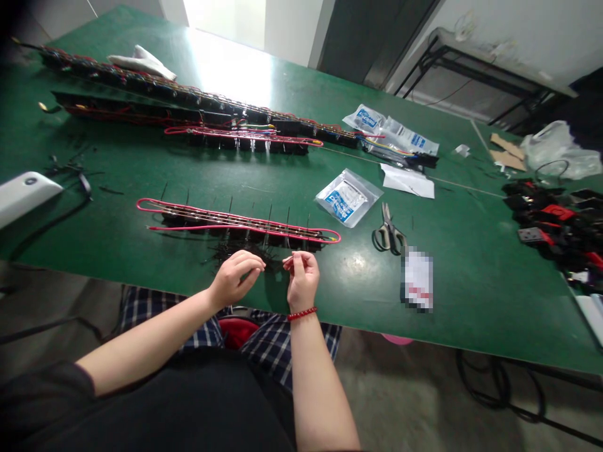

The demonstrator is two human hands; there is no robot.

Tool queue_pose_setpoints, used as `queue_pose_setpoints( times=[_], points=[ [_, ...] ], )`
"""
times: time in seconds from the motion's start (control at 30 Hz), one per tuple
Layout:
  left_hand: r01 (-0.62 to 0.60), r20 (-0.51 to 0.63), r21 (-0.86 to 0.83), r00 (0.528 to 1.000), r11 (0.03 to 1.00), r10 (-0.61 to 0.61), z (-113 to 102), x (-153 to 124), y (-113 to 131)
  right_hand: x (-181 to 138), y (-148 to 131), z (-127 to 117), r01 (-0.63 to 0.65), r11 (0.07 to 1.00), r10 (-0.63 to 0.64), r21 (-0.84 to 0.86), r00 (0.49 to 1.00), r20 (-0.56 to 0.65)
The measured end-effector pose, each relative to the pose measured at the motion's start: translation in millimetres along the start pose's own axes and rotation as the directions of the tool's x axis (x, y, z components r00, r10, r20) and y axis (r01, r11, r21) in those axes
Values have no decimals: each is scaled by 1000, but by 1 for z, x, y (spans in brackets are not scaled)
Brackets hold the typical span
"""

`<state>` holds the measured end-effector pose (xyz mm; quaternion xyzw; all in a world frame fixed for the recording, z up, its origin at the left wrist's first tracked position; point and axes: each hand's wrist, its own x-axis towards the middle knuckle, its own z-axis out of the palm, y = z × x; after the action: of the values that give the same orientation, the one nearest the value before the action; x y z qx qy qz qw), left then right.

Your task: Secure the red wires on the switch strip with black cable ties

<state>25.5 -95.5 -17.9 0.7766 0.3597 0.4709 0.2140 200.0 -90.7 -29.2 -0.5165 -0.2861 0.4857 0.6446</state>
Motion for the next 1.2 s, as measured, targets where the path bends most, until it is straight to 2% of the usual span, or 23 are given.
queue_pose_setpoints(
  times=[0.13, 0.2, 0.27, 0.33, 0.43, 0.53, 0.63, 0.9, 1.2],
  points=[
    [83, -121, -33, 989, 996, -86, -16, 4, -3, 0, 1, 0, 9, 1000, -8, -11, 1000, 22],
    [114, -187, 41, 977, 993, -105, -29, 8, -11, 0, 1, 0, 5, 1000, -4, -13, 1000, 29],
    [115, -227, 182, 971, 977, -72, -45, 11, -25, 1, 1, 0, 1, 1000, 0, -8, 999, 33],
    [92, -198, 365, 980, 927, -19, -64, 11, -43, 1, 0, 0, 2, 1000, -1, -11, 999, 32],
    [87, -84, 583, 995, 808, -46, -96, 3, -71, 1, 1, 0, 7, 999, -6, -33, 999, 31],
    [106, -43, 666, 994, 739, -104, -126, -10, -93, 1, 2, -1, 12, 999, -10, -43, 999, 43],
    [144, -49, 693, 987, 707, -153, -144, -22, -106, 1, 3, -1, 19, 999, -16, -50, 998, 57],
    [178, -127, 695, 984, 697, -125, -148, -25, -119, 1, 4, -2, 25, 997, -21, -77, 998, 62],
    [227, -211, 629, 970, 743, -118, -150, -22, -115, 0, 4, -2, 31, 996, -25, -81, 997, 76]
  ],
)
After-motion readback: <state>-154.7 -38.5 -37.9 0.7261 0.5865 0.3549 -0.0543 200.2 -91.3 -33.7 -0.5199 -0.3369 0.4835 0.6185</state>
